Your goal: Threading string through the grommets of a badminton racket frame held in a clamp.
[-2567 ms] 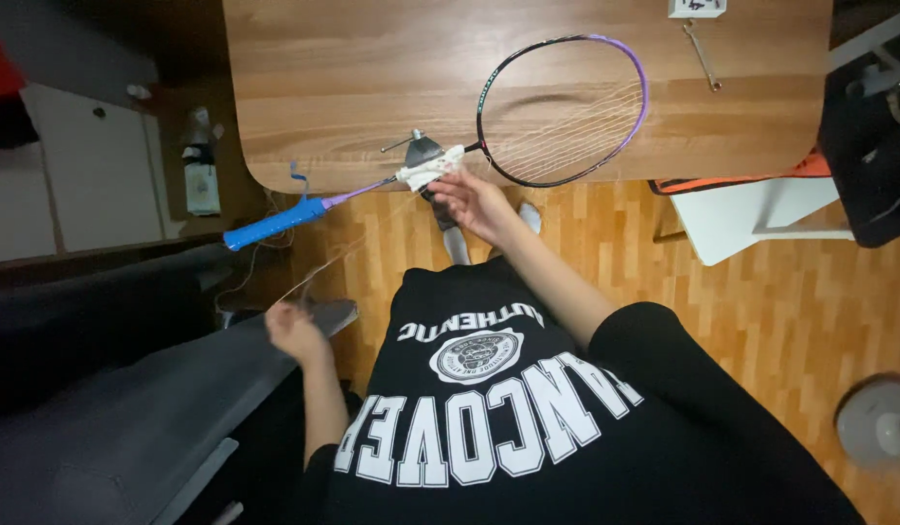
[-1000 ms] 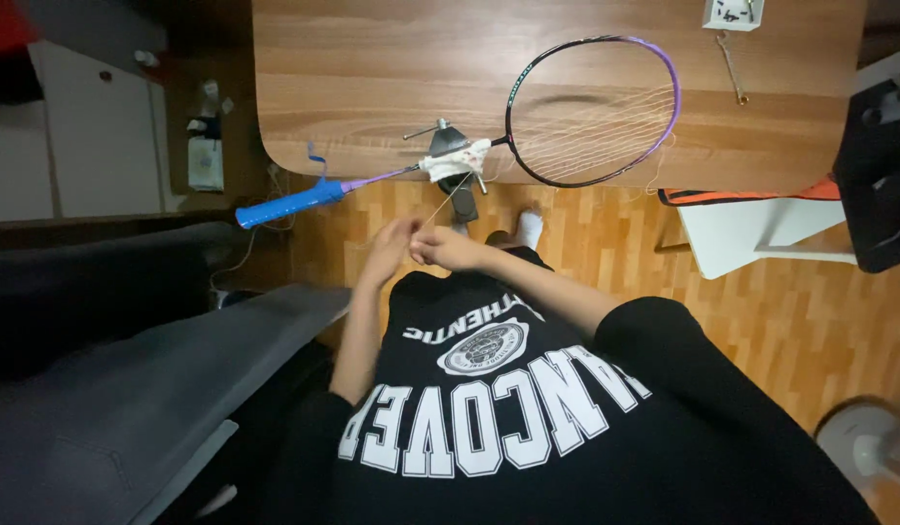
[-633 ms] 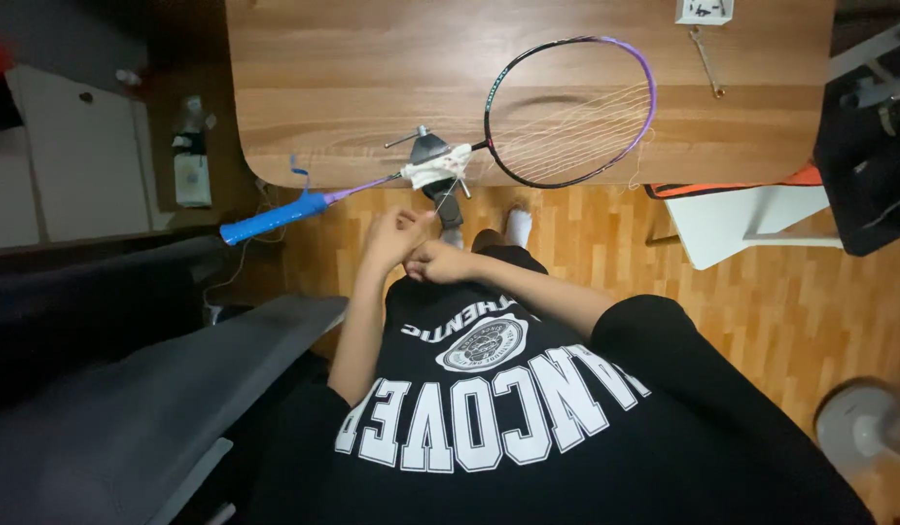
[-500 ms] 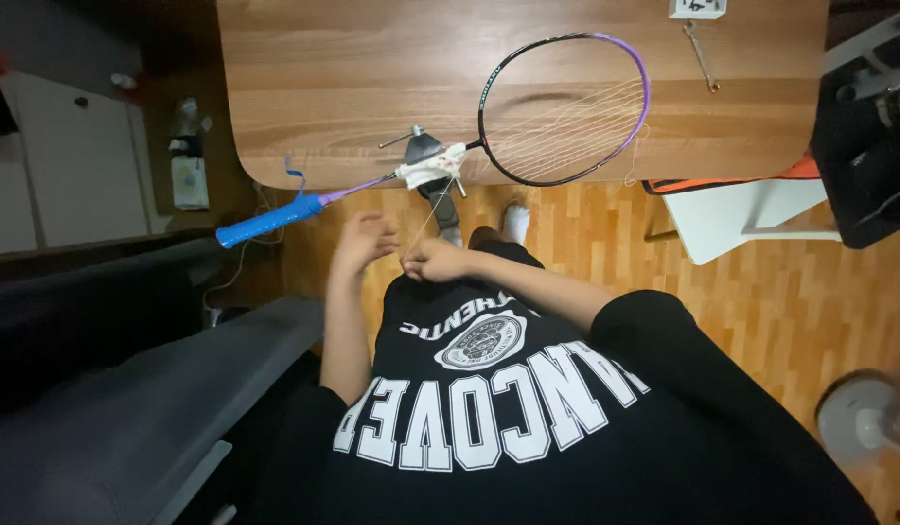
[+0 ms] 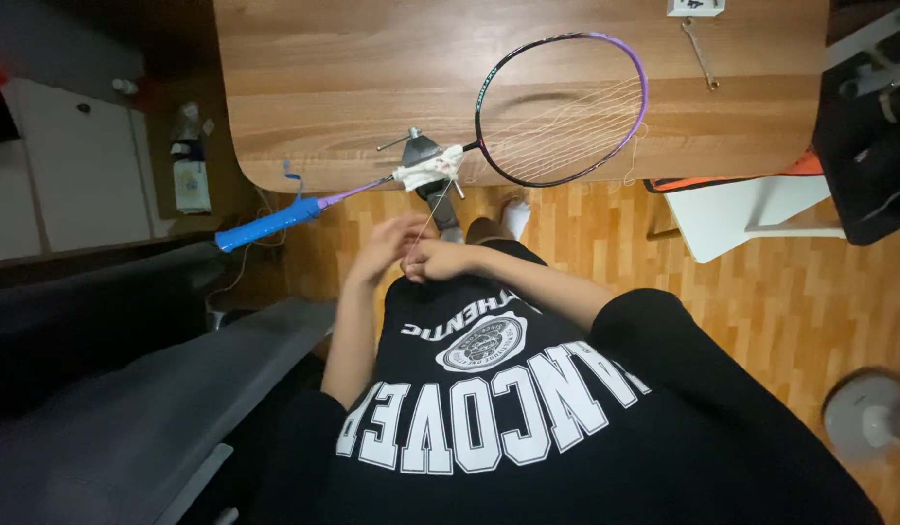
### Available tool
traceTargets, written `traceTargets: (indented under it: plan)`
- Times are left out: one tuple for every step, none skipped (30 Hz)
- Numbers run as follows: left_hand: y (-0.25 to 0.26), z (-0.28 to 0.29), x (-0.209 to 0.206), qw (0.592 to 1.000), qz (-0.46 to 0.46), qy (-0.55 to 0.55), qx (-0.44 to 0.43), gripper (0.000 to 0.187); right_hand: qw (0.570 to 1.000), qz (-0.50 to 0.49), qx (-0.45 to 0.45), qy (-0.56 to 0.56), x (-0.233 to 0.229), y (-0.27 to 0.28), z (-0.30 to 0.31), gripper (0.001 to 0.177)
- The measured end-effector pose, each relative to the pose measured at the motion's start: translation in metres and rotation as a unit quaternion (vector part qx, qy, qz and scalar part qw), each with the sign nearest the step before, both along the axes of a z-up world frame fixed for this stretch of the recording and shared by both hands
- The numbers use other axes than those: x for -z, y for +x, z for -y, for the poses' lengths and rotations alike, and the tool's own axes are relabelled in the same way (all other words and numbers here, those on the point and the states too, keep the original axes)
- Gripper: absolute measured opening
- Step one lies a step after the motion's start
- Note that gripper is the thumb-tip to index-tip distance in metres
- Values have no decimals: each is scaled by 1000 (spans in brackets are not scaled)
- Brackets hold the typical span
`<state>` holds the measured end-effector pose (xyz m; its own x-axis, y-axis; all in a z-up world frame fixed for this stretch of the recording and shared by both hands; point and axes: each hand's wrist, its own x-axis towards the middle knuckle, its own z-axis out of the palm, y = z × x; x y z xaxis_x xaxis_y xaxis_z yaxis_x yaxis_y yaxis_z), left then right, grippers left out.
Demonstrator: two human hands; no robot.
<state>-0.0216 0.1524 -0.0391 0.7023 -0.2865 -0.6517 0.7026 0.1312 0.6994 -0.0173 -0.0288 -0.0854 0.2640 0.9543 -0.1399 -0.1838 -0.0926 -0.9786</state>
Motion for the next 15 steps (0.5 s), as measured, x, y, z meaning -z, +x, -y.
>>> traceTargets:
  plan:
    - [5,17,11,999,35,-14,20,39,998,-26,13,-52,7,-2,-2,20]
    - [7,33,21,997,67,-28,40,37,993,-54,26,-104,13,-8,-4,15]
    - [4,36,40,997,66,-28,40,37,993,-55,26,-105,-12,-2,-1,15]
    - [3,39,60,996,75,-8,38,35,986,-8,14,-165,-38,8,1,12]
    - [3,42,80,996,85,12,35,38,974,39,1,-225,-63,17,4,11]
    - [3,44,76,996,87,11,36,38,973,40,2,-227,-31,8,2,11]
    - [3,46,72,999,54,5,8,34,985,82,25,-152,1,-1,0,13]
    - [-3,45,67,1000,16,2,-20,32,989,120,46,-74,32,-15,-4,16]
    - [-5,48,61,1000,15,2,-21,32,989,118,45,-74,37,-17,-2,16]
    - [-7,49,55,999,9,-5,-39,30,994,58,26,-92,43,-19,-2,17]
    - [-10,51,49,998,3,-13,-58,29,994,-2,6,-110,48,-20,-1,20]
    - [-11,53,47,998,4,-14,-59,29,994,-1,6,-111,48,-20,2,20]
    - [-12,56,44,998,21,-19,-57,29,993,8,-13,-120,48,-20,5,19]
    - [-13,58,42,997,38,-25,-56,29,991,17,-32,-129,47,-22,7,20]
    - [-19,57,42,997,38,-25,-56,29,991,17,-32,-130,34,-21,8,20]
